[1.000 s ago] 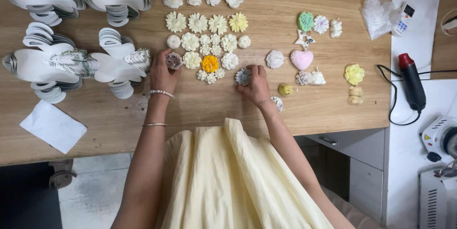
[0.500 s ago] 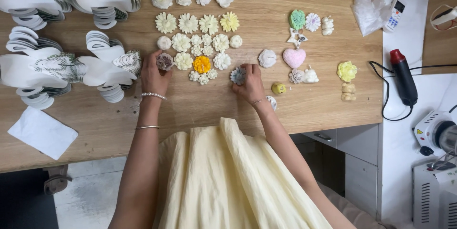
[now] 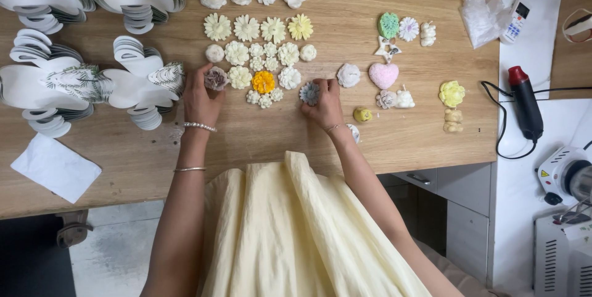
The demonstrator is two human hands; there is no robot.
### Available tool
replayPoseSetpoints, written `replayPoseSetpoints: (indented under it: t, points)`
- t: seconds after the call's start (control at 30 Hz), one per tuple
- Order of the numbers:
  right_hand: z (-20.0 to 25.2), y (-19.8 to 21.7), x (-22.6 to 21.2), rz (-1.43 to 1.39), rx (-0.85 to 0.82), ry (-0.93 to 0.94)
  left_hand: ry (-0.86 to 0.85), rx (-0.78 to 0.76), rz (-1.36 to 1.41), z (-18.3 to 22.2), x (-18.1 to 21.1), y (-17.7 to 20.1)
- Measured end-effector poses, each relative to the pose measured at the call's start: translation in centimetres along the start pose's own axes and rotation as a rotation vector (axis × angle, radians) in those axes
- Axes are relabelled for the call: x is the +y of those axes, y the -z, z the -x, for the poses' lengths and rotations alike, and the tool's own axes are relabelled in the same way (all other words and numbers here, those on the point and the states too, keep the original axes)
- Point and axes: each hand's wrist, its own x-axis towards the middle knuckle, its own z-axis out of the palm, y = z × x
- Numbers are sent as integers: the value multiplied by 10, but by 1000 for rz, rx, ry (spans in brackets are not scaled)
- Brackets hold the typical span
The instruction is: Arranging and cleaning decorative flower-shaped wax pieces on a wooden workbench.
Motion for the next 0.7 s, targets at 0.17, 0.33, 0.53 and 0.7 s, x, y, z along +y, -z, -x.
replayPoseSetpoints:
  t: [0.17, 0.33, 0.53, 0.7]
  points:
    - [-21, -3, 13, 6, 21, 12, -16, 11, -8, 24, -4, -3]
    - [-34, -2, 18, 34, 40, 36, -46, 10, 24, 46, 4, 7]
    - [-39, 8, 12, 42, -11, 63, -24, 58, 33, 53, 15, 20]
    - [-46, 63, -3, -2, 24, 137, -26, 81, 137, 68, 24, 33]
